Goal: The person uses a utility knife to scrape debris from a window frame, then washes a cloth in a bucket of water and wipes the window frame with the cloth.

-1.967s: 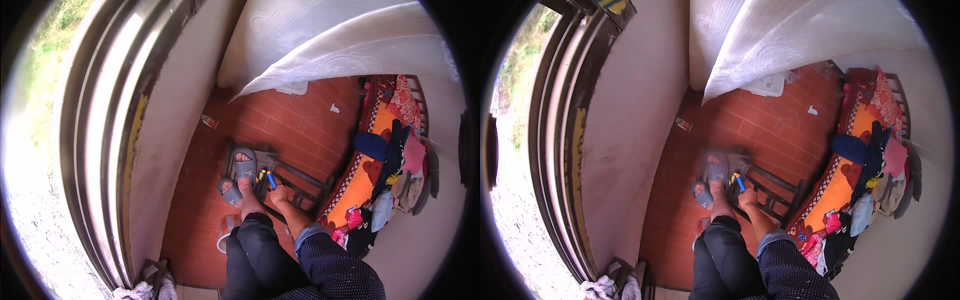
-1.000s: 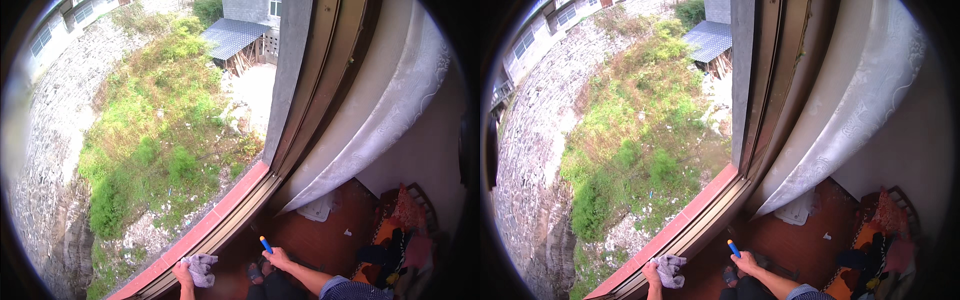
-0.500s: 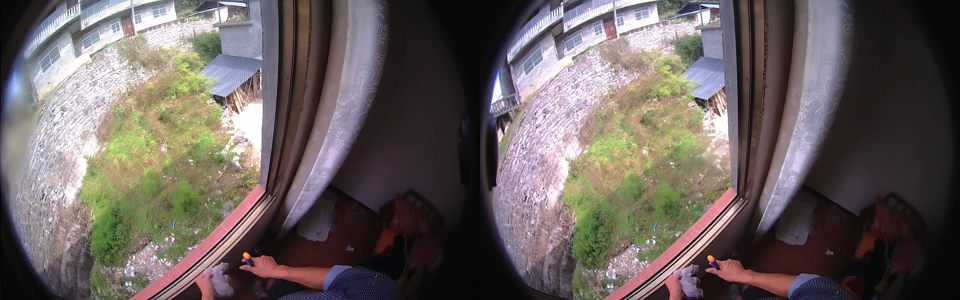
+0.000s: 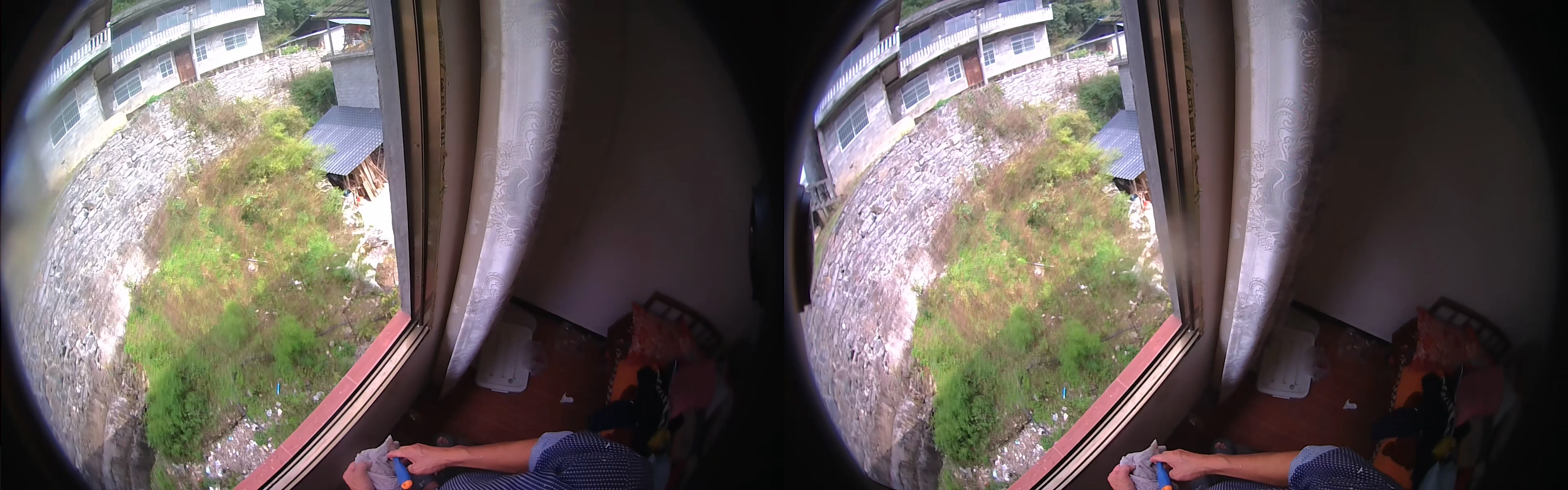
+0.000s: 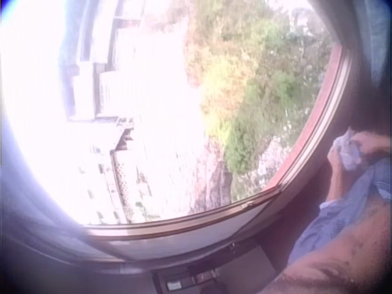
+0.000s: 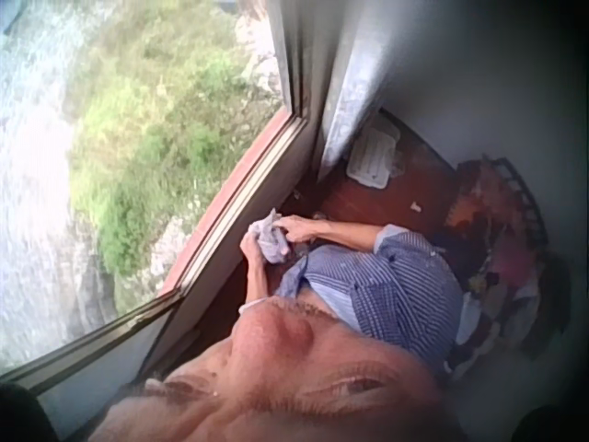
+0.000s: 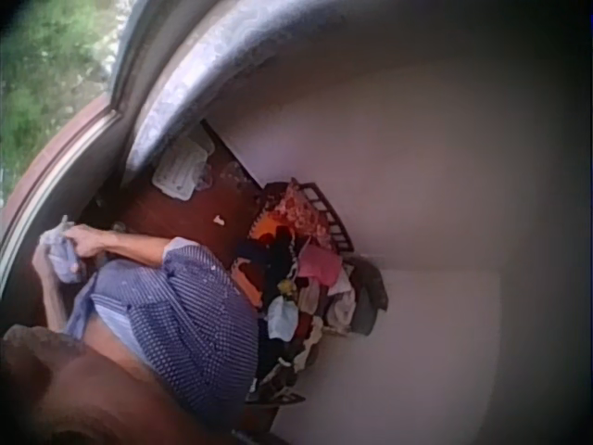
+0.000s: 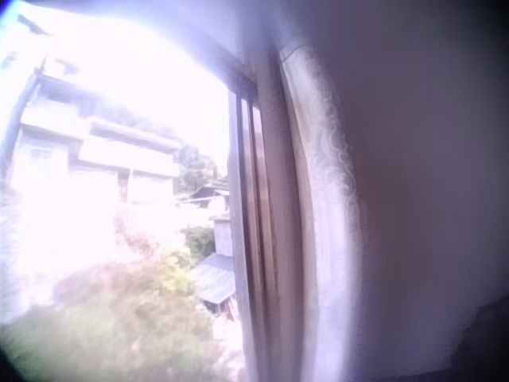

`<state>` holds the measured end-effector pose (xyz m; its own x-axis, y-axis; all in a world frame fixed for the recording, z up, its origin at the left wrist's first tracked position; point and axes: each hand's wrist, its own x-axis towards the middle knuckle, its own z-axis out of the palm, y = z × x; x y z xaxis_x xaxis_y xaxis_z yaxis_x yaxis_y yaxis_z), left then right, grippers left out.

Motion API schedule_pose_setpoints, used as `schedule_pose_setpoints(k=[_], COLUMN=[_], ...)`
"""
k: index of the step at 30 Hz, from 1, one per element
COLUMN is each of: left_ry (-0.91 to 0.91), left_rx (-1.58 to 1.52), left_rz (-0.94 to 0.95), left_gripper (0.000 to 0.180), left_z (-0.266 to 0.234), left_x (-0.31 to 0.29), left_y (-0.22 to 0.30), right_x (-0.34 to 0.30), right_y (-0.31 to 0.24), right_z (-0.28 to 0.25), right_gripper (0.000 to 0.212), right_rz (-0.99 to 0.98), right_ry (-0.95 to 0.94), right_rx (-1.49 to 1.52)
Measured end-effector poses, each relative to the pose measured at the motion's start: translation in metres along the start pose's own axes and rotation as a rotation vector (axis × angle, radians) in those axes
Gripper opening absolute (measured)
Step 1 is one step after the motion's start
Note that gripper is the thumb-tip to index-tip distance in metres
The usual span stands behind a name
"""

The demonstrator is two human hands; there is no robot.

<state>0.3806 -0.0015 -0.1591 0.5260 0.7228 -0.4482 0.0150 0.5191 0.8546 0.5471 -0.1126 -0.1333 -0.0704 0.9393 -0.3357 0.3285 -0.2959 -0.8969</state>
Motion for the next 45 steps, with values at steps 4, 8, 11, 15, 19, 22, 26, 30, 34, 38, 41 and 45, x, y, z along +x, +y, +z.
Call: schedule_pose_setpoints(k=[4, 8, 11, 15, 19, 22, 26, 30, 34, 38, 41, 45], left_ry=[0.067, 0.047, 0.027, 0.048, 0.079, 0.065, 0.088, 0.131, 0.103, 0.102, 0.076, 0.065], left_rx=[0.134, 0.1, 0.108, 0.074, 0.045, 0.021, -0.021, -0.07, -0.098, -0.126, -0.144, -0.145], left_rz=[0.031, 0.035, 0.019, -0.088, -0.125, -0.157, -0.186, -0.22, -0.257, -0.27, -0.263, -0.259], left_gripper=[0.032, 0.032, 0.032, 0.034, 0.035, 0.035, 0.036, 0.037, 0.038, 0.038, 0.038, 0.037], left_z=[-0.009, -0.016, -0.048, -0.066, -0.054, -0.038, -0.025, -0.013, 0.006, 0.016, 0.019, 0.026], left_x=[0.006, 0.015, 0.036, 0.03, 0.009, -0.004, -0.023, -0.043, -0.05, -0.058, -0.059, -0.063], left_y=[-0.005, -0.017, -0.065, -0.08, -0.061, -0.048, -0.026, -0.008, 0.005, 0.015, 0.017, 0.026], right_x=[-0.005, -0.011, -0.001, -0.005, 0.006, 0.023, 0.043, 0.063, 0.061, 0.071, 0.073, 0.072], right_y=[-0.002, -0.014, -0.016, -0.119, -0.146, -0.115, -0.101, -0.13, -0.149, -0.148, -0.16, -0.181], right_z=[-0.012, -0.023, -0.052, -0.138, -0.168, -0.152, -0.168, -0.248, -0.317, -0.345, -0.353, -0.36], right_gripper=[0.062, 0.038, 0.033, 0.054, 0.049, 0.041, 0.042, 0.043, 0.044, 0.044, 0.044, 0.044], right_rz=[0.049, 0.132, 0.095, -0.311, -0.447, -0.209, -0.191, -0.351, -0.463, -0.532, -0.556, -0.624], right_ry=[-0.23, 0.195, 0.407, 0.674, 0.774, 0.652, 0.845, 1.023, 1.18, 1.304, 1.393, 1.363], right_rx=[0.517, 0.652, 0.655, 0.57, 0.745, 0.893, 0.829, 0.702, 0.658, 0.57, 0.566, 0.646])
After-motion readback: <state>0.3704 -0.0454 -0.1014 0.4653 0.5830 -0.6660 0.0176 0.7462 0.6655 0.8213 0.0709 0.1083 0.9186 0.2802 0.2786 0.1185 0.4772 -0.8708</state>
